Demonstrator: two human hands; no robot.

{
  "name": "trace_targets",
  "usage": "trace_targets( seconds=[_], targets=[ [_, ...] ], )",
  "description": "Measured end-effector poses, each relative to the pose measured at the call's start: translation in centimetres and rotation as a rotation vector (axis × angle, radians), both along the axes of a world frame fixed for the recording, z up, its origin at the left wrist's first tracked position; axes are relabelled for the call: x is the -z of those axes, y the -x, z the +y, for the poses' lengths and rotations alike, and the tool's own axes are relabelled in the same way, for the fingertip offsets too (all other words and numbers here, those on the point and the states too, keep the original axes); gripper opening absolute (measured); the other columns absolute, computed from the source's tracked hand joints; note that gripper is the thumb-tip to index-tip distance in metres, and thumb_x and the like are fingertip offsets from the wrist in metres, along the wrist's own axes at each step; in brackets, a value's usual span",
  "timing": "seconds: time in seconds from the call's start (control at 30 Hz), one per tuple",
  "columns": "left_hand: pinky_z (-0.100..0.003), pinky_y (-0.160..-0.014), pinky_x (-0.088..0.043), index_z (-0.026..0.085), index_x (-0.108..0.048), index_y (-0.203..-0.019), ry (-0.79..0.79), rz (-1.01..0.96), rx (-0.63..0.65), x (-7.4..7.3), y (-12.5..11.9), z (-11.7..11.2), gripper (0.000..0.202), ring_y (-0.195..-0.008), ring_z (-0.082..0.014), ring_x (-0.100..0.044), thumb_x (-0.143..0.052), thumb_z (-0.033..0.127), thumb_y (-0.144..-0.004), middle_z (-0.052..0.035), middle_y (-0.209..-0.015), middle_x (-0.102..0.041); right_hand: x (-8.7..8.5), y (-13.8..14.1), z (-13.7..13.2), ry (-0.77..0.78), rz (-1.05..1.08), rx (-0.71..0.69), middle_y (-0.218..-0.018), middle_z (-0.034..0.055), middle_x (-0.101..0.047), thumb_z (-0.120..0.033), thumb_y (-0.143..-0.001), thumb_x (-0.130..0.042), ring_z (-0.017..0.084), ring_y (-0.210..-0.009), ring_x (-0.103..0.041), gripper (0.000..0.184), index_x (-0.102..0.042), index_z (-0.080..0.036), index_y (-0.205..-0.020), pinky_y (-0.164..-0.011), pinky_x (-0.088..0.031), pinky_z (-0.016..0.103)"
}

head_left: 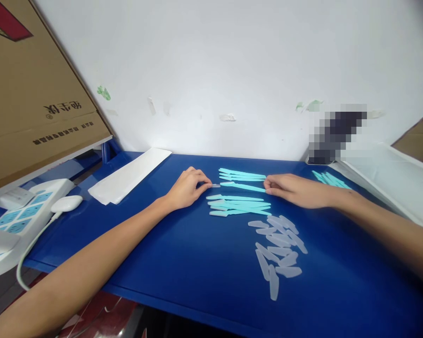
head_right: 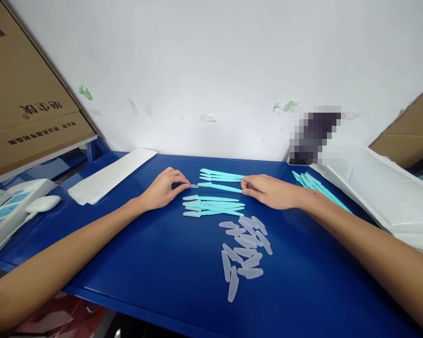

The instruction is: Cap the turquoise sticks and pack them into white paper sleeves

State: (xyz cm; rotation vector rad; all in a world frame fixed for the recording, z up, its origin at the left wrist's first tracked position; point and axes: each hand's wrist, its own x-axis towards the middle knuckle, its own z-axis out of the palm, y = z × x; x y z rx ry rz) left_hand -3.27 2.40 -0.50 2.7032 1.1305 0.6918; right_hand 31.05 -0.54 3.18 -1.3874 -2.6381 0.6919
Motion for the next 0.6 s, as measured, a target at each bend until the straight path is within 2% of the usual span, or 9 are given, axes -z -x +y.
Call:
trace_targets(
  seconds=[0.17, 0.3, 0.6],
  targets=[
    [-0.038, -0.082, -0.044, 0.024, -0.075, -0.1, -0.034, -0.044, -0.027, -0.17, -0.26, -0.37, 0.021, -0.087, -0.0229, -0.064, -0.056, 0.032, -0.1, -0.0031, -0.099, -0.078, 0.19, 0.04, 0.03, 0.003, 0.006, 0.0, -0.077, 0.0022, -0.053, -0.058, -0.101, -0.034, 0.018, -0.068, -0.044, 0.039, -0.045, -0.024, -0.085, -0.064, -0.037, 0.033],
    [-0.038, -0.082, -0.047, 0.025, -0.076, -0.091, -0.023, -0.114, -0.065, -0.15, -0.53, -0.66, 0.012, -0.086, -0.0226, -0.066, -0.066, 0.031, -0.094, -0.0004, -0.092, -0.079, -0.05, 0.04, 0.01, 0.059, -0.009, -0.002, -0.076, 0.0019, -0.052, -0.057, -0.101, -0.036, 0.017, -0.067, -0.042, 0.038, -0.046, -0.024, -0.085, -0.063, -0.036, 0.033],
    [-0.036, -0.08, -0.056, 0.024, -0.078, -0.093, 0.053, -0.32, -0.071, -0.03, -0.74, -0.74, 0.015, -0.086, -0.0219, -0.072, -0.073, 0.037, -0.089, -0.0032, -0.092, -0.08, -0.28, 0.1, 0.05, 0.075, 0.009, -0.011, -0.076, 0.002, -0.051, -0.058, -0.099, -0.037, 0.017, -0.066, -0.042, 0.04, -0.048, -0.024, -0.083, -0.063, -0.037, 0.033]
  ],
)
